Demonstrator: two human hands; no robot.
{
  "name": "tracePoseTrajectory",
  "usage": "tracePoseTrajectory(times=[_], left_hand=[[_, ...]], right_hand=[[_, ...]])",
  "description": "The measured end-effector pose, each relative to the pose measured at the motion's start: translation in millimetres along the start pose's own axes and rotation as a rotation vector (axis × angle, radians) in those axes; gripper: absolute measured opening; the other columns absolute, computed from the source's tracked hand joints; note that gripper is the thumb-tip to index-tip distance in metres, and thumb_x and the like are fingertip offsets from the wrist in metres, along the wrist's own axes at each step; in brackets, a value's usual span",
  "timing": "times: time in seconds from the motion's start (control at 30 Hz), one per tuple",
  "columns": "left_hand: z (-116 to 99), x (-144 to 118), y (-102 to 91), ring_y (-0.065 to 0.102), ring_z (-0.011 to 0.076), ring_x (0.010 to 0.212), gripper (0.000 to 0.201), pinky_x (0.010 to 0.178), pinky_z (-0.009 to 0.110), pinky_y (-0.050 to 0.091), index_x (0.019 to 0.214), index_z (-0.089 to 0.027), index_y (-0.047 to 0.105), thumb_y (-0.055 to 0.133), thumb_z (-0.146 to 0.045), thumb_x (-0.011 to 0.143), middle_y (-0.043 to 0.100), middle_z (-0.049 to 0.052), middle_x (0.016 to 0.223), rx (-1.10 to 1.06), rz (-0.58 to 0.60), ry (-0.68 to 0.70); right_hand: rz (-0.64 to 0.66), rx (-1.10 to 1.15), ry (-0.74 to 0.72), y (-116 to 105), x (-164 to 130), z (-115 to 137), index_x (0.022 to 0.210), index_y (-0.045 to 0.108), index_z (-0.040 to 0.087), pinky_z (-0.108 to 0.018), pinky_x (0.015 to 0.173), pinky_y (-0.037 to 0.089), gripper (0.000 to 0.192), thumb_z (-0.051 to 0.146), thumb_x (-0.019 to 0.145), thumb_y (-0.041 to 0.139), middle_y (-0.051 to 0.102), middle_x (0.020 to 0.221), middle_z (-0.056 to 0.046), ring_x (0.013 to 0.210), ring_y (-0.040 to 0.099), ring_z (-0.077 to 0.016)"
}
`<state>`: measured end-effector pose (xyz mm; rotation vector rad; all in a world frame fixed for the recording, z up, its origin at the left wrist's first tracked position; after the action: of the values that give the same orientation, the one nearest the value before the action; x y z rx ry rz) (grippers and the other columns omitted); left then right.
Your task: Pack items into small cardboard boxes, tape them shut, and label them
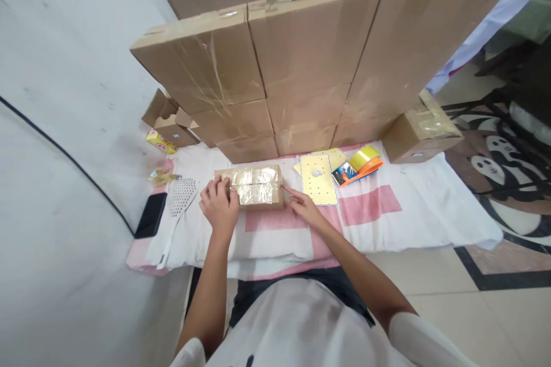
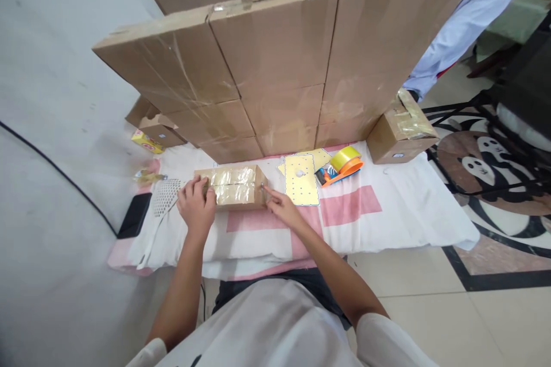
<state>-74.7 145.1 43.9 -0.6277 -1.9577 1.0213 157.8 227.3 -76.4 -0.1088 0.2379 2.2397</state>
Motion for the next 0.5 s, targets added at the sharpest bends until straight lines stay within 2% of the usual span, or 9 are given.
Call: tracePoseTrajectory(times=[0.1, 0.27, 0.4, 0.5], left_hand=[[0.5, -0.5, -0.6, 0.048, 0.0356, 0.133, 0.038, 0.108, 0.051, 0.038, 0.126, -0.019, 0.071, 0.054, -0.033, 0.095, 0.062, 0.012, 0.145, 0.004, -0.002, 0.015], [2.4, -0.7, -0.1, 0.047, 0.0363, 0.134, 0.037, 0.107, 0.053, 0.037, 0.124, -0.02, 0.071, 0.053, -0.032, 0.095, 0.062, 0.012, 0.144, -0.022, 0.003, 0.023], [2.7, -0.4, -0.2, 0.047, 0.038, 0.135, 0.038, 0.107, 0.055, 0.036, 0.125, -0.018, 0.071, 0.052, -0.033, 0.095, 0.061, 0.013, 0.145, -0.039, -0.001, 0.019], [3.6, -0.5, -0.9, 0.046, 0.0396, 0.135, 0.039, 0.106, 0.056, 0.036, 0.124, -0.018, 0.071, 0.051, -0.035, 0.096, 0.061, 0.014, 0.144, -0.044, -0.008, 0.012]], right_hand=[[0.008, -0.004, 0.009, 9.9, -4.1, -0.2, 0.161, 0.037, 0.016, -0.024, 0.058, 0.034, 0.082, 0.029, 0.083, 0.057, 0.046, 0.059, 0.01, 0.056, 0.038, -0.0098], [-0.085, -0.081, -0.001, 13.9, -9.1, 5.6, 0.158, 0.044, 0.016, -0.023, 0.056, 0.03, 0.08, 0.022, 0.079, 0.053, 0.037, 0.059, 0.011, 0.055, 0.031, -0.0087], [-0.125, -0.062, 0.011, 13.8, -6.6, 9.5, 0.157, 0.046, 0.017, -0.023, 0.057, 0.033, 0.08, 0.021, 0.077, 0.053, 0.042, 0.059, 0.01, 0.056, 0.037, -0.0094], [-0.084, -0.032, 0.06, 17.2, 0.2, 5.4, 0.16, 0.039, 0.018, -0.023, 0.054, 0.031, 0.085, 0.019, 0.076, 0.053, 0.047, 0.059, 0.01, 0.054, 0.037, -0.0098]])
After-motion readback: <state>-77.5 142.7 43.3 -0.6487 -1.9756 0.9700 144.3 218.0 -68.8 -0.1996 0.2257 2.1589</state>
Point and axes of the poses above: each hand's wrist, its own x-axis towards the middle knuckle, its own y-axis out of the palm, z = x × y, the point moved 8 cm from there along x, towards the middle knuckle
